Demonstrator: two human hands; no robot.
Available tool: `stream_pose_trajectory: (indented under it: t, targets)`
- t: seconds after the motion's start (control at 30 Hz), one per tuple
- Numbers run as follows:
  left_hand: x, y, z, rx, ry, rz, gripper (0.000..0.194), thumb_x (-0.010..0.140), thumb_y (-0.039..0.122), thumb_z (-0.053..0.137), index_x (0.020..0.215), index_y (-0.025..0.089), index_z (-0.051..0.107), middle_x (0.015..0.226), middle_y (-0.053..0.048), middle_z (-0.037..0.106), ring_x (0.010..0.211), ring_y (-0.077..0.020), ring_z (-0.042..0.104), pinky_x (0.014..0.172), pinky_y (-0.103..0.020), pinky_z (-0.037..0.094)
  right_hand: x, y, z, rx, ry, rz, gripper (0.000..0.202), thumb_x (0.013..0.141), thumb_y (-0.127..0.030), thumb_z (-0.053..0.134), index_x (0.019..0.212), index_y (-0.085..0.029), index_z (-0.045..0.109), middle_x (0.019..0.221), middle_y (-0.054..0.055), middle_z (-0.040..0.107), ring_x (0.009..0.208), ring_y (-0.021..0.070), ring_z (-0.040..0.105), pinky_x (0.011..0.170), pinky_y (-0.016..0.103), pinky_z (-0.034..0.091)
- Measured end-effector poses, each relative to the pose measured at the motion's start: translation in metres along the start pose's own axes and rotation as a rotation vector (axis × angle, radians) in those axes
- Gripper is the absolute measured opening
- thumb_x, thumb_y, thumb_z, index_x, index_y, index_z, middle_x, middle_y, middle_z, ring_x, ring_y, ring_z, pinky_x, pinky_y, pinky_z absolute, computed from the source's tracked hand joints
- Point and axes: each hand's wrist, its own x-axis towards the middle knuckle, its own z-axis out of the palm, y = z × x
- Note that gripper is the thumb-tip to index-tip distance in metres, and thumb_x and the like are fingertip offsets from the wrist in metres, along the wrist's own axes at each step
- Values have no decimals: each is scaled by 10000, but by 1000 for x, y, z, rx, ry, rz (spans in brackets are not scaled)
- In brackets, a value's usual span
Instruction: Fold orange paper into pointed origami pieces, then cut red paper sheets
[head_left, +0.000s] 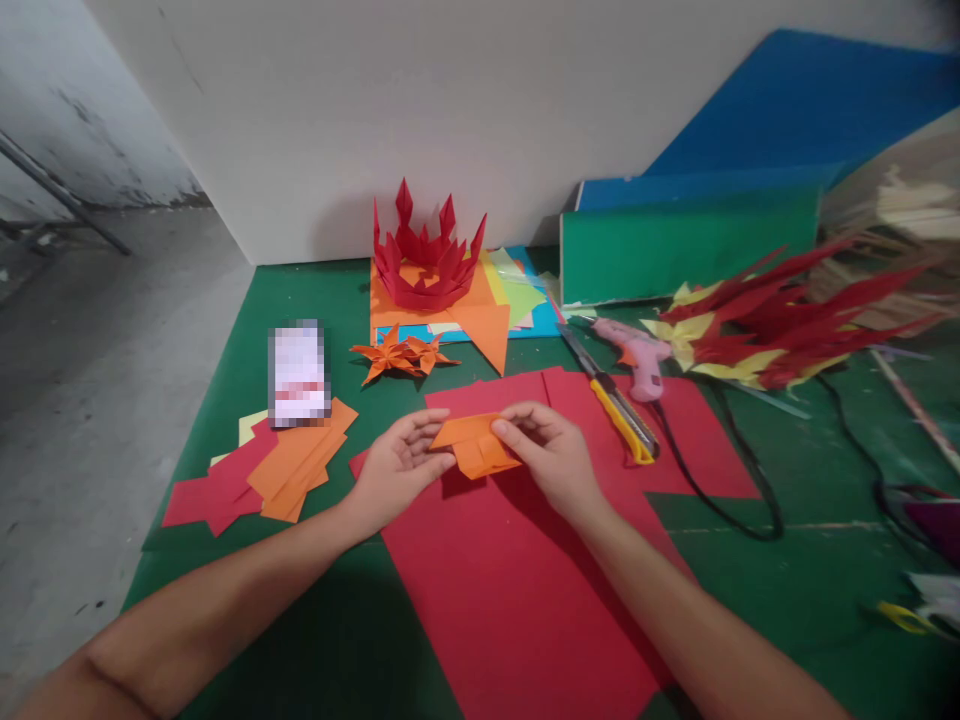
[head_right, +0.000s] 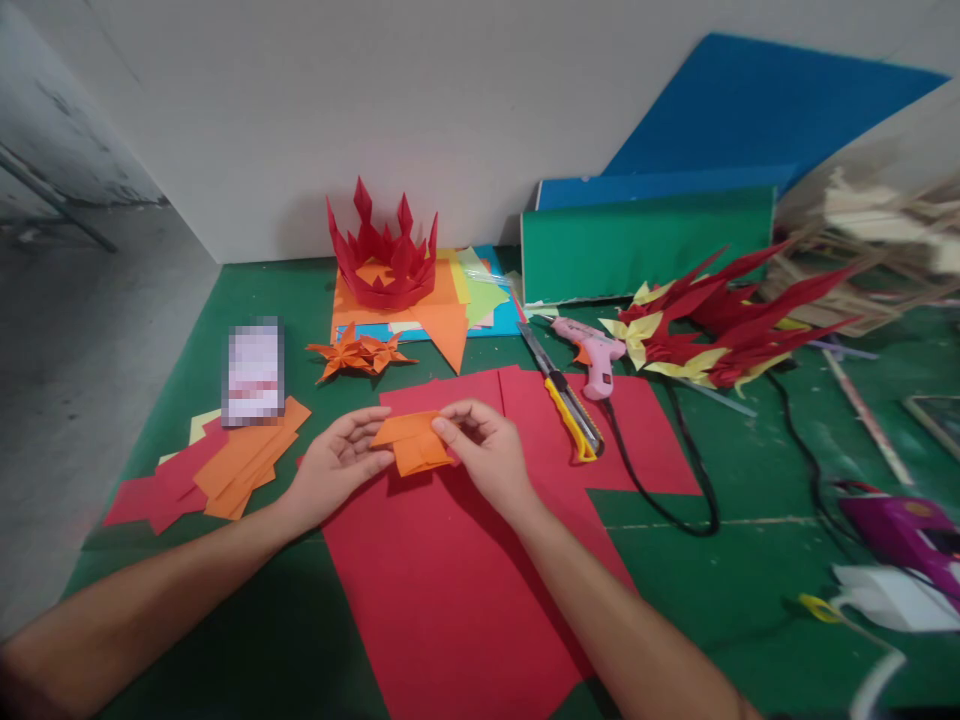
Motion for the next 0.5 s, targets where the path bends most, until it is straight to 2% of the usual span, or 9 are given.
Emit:
stream_pose_trajectory:
  t: [0.07,0.17,0.33,0.5]
  targets:
    - [2,1,-1,6,88,31,366,674,249,778,993,178,614,981,-55,668,912,-155,651,835,-281,531,-1,1,1,0,-67,9,229,712,-382,692,761,-212,548,645,-27,575,556,107,533,539,236,444]
    - [3,5,-3,28,145,27,298,692,326,766,898,170,617,864,-29,658,792,-129,637,762,-263,529,-2,3,3,-73,-165,-26,196,725,-341,666,757,-217,518,655,-31,559,575,113,536,549,239,442]
    - [1,8,-1,84,122,7,288,699,403,751,786,165,615,784,-15,651,729,-126,619,728,-267,520,-6,0,4,-250,-235,-137,106,769,-261,592,727,-218,504,690,-20,550,614,121,526,586,252,441]
    - [-1,8,1,73,66,52,291,710,409,743,823,171,620,836,-34,662,782,-142,631,729,-267,522,-9,0,5,-298,-262,-189,130,779,-244,583,702,-222,482,674,-16,568,637,133,543,624,269,447]
